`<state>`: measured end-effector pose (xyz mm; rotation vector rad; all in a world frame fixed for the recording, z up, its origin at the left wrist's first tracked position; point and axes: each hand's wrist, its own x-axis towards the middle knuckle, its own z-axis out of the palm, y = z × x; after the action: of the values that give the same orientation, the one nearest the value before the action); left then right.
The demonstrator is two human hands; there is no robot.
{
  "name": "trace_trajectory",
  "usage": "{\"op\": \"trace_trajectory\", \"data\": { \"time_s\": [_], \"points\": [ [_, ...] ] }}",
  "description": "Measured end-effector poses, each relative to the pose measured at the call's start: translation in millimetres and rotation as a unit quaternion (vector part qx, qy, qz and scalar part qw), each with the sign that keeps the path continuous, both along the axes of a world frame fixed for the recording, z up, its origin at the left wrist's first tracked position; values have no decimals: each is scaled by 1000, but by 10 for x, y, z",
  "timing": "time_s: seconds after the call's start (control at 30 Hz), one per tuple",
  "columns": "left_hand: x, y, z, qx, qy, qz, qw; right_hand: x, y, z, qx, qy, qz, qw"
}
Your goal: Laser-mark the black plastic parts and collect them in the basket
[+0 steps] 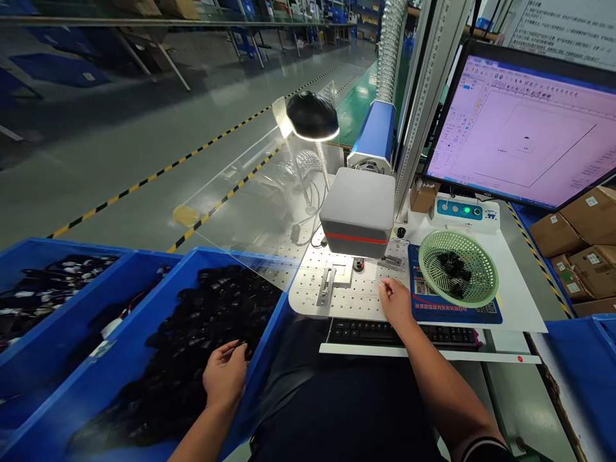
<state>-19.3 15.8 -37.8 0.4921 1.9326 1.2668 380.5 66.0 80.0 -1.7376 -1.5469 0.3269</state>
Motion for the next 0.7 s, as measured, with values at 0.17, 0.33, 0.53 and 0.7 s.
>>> {"op": "trace_trajectory", "data": {
  "time_s": [0.17,0.33,0.53,0.7],
  "points": [
    [7,-13,78,0,31,-18,999,-276,393,46,-37,-8,24,999],
    [32,19,182,-29,-6,1,1000,-530,698,186,-58,-29,42,997],
    [64,32,226,-13,1,35,999,-488,615,191,-69,0,31,997],
    [202,-72,572,94,45,-11,994,0,231,482,59,69,-1,996]
  ]
}}
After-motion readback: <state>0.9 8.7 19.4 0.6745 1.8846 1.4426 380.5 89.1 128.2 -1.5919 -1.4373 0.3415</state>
